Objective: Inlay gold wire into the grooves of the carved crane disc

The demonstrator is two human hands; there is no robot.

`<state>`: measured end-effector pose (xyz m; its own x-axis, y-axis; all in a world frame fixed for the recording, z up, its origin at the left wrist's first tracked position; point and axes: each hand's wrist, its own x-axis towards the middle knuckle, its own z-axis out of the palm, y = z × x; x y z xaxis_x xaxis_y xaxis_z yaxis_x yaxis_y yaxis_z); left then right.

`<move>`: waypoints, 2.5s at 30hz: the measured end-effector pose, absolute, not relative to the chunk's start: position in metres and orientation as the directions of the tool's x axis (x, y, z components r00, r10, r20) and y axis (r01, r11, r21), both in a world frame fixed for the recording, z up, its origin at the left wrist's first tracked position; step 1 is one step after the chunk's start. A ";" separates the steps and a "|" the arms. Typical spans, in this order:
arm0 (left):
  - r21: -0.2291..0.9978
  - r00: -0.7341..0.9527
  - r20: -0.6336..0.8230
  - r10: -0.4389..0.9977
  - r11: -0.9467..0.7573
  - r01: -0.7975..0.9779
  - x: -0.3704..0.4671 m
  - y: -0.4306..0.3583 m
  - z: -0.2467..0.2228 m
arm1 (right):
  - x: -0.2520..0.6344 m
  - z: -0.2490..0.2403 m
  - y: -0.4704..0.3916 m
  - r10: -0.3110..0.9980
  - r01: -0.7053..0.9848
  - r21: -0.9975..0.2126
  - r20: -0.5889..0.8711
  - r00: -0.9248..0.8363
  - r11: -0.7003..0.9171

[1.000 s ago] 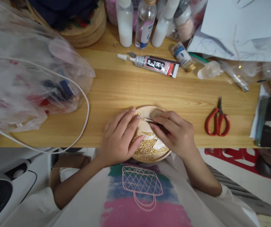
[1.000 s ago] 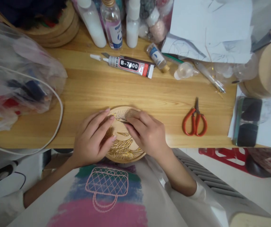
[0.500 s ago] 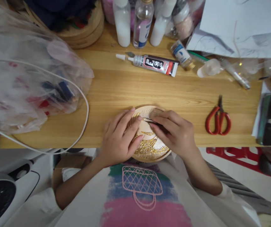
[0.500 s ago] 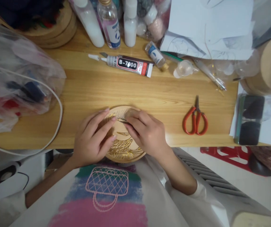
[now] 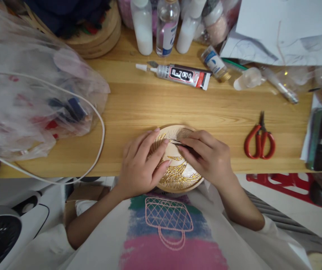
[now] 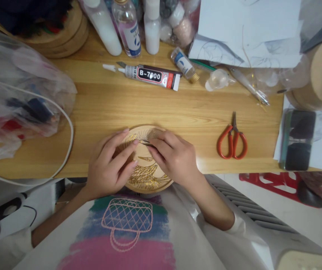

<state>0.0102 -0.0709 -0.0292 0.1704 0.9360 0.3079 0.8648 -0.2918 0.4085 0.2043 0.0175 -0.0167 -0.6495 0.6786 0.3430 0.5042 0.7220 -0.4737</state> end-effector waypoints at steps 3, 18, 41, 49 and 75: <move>0.423 0.159 0.299 0.941 -0.280 0.862 0.010 -0.072 -0.030 | 0.205 -0.017 0.018 0.677 0.502 -0.474 0.345 -0.650 0.723; 0.448 0.140 0.316 0.938 -0.278 0.850 0.011 -0.070 -0.029 | 0.205 -0.018 0.019 0.686 0.491 -0.498 0.362 -0.632 0.715; 0.395 0.193 0.313 0.930 -0.312 0.864 0.010 -0.071 -0.027 | 0.204 -0.024 0.018 0.776 0.442 -0.653 0.399 -0.490 0.615; 0.419 0.171 0.312 0.935 -0.297 0.858 0.011 -0.071 -0.028 | 0.204 -0.025 0.018 0.799 0.428 -0.687 0.407 -0.442 0.587; 0.600 -0.041 0.352 0.935 -0.191 0.777 0.004 -0.065 -0.020 | 0.177 -0.025 -0.003 0.973 0.238 -0.970 0.105 0.205 0.055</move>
